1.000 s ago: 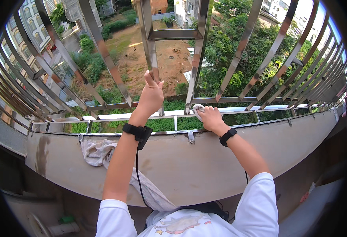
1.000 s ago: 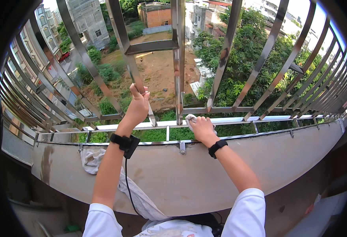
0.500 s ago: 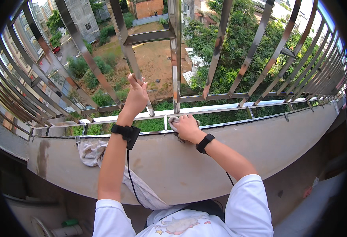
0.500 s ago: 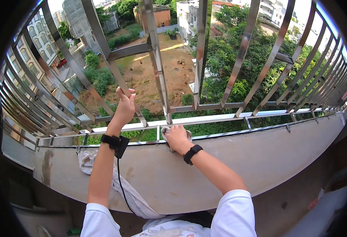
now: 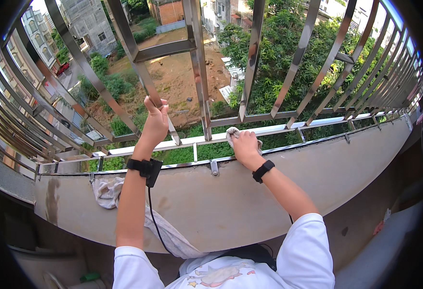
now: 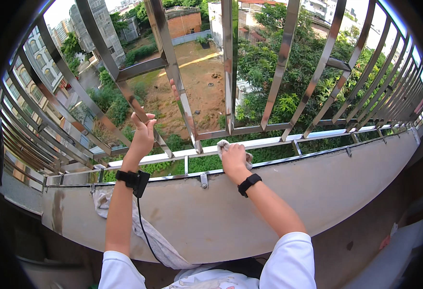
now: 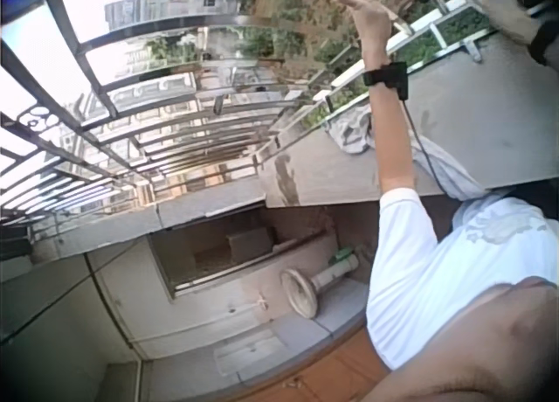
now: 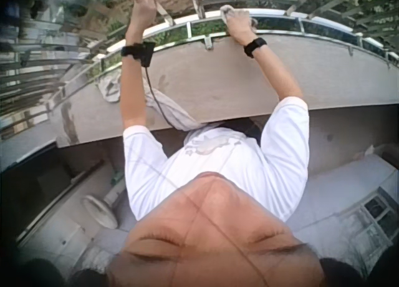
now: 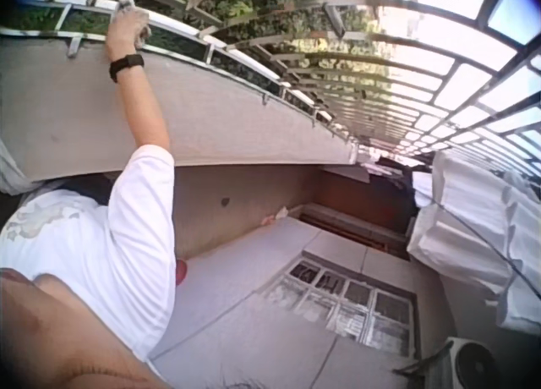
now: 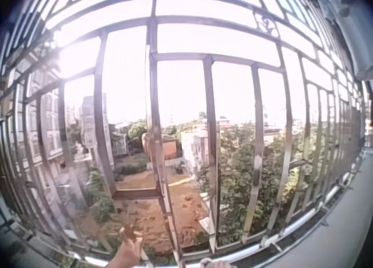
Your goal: The person washes a cloth in a sink and then uses it to wipe down a metal balcony railing.
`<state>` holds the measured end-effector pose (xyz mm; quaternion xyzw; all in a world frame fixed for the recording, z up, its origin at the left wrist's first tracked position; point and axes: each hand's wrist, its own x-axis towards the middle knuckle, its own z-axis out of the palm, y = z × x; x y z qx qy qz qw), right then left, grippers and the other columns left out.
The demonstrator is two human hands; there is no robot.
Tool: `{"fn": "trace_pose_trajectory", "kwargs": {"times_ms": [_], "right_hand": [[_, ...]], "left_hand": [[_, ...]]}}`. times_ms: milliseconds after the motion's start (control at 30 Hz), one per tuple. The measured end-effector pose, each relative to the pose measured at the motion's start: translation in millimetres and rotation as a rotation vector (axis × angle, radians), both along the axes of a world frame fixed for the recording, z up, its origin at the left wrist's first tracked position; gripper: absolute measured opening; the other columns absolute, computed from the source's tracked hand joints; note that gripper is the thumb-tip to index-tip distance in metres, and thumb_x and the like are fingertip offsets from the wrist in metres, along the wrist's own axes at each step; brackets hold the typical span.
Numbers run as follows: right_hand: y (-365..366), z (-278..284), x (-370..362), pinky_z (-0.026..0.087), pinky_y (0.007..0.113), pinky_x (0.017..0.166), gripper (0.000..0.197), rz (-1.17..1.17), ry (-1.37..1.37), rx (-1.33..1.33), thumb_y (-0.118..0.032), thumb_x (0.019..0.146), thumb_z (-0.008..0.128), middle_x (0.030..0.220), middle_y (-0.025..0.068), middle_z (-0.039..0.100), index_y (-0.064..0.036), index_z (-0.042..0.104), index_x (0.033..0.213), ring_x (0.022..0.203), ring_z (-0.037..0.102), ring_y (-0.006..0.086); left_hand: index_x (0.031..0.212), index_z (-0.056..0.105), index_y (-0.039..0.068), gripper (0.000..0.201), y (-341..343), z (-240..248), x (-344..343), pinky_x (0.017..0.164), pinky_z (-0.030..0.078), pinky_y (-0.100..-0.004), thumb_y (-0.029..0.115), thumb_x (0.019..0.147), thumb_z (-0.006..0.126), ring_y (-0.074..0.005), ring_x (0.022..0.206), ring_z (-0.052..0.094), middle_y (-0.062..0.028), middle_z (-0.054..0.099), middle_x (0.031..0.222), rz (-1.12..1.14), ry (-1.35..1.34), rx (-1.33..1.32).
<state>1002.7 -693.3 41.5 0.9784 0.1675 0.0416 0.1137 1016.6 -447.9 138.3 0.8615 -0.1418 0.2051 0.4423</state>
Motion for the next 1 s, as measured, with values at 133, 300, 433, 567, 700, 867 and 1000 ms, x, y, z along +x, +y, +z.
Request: {"fn": "trace_pose_trajectory", "kwargs": {"times_ms": [133,300,433,567,700,867,1000], "right_hand": [[-90,1,14,0.035,0.035,0.071,0.029,-0.196,-0.036,-0.05,-0.014,0.069,0.049,0.087,0.0075,0.051,-0.0132,0.05,0.098,0.084,0.048,0.0223],[-113,4,24,0.037,0.035,0.071,0.031,-0.399,0.159,-0.051,-0.016,0.068,0.048,0.09,0.0112,0.053,-0.0091,0.05,0.098,0.085,0.051,0.024],[-33,-1,12,0.039,0.033,0.067,0.026,-0.123,0.138,0.027,-0.015,0.067,0.048,0.084,0.0115,0.054,-0.0071,0.054,0.091,0.079,0.053,0.0242],[46,-5,-2,0.038,0.032,0.064,0.024,0.123,0.181,0.099,-0.015,0.065,0.05,0.078,0.009,0.053,-0.0078,0.054,0.088,0.075,0.052,0.0227],[27,-1,-8,0.036,0.033,0.066,0.025,0.146,0.02,0.084,-0.015,0.068,0.05,0.081,0.0085,0.051,-0.0096,0.053,0.092,0.078,0.049,0.0218],[-39,10,-1,0.034,0.032,0.07,0.046,-0.005,0.101,-0.016,-0.017,0.07,0.05,0.087,0.0044,0.052,-0.0239,0.04,0.115,0.086,0.048,0.0197],[-103,9,7,0.035,0.034,0.073,0.049,-0.21,0.132,-0.042,-0.016,0.069,0.051,0.092,0.0081,0.051,-0.0217,0.038,0.116,0.086,0.048,0.0233]], "left_hand": [[0.1,0.012,0.01,0.028,-4,5,-4,0.072,0.039,-0.0319,0.006,0.084,0.034,-0.0205,0.082,0.047,-0.0109,0.037,0.092,0.021,0.038,-0.001],[0.099,0.012,0.01,0.025,-6,2,0,0.068,0.041,-0.0314,0.004,0.084,0.032,-0.0221,0.082,0.05,-0.0115,0.035,0.095,-0.037,0.028,-0.036],[0.109,0.012,0.009,0.03,-3,-2,0,0.071,0.039,-0.0303,0.004,0.085,0.029,-0.0179,0.076,0.051,-0.0103,0.037,0.097,-0.026,0.013,-0.056],[0.108,0.013,0.008,0.028,-4,-1,0,0.069,0.039,-0.0288,0.005,0.085,0.028,-0.0165,0.075,0.05,-0.0097,0.037,0.097,-0.026,0.044,-0.08],[0.098,0.015,0.009,0.022,1,0,0,0.061,0.041,-0.029,0.003,0.084,0.03,-0.0175,0.074,0.049,-0.0103,0.037,0.095,-0.023,0.047,-0.032],[0.099,0.014,0.009,0.023,-3,3,-1,0.061,0.041,-0.029,0.004,0.084,0.031,-0.0168,0.072,0.049,-0.01,0.038,0.094,-0.022,0.038,-0.057],[0.098,0.015,0.009,0.022,-1,3,-2,0.06,0.042,-0.0292,0.004,0.084,0.031,-0.0164,0.071,0.05,-0.0099,0.037,0.094,-0.019,0.046,-0.076]]}}
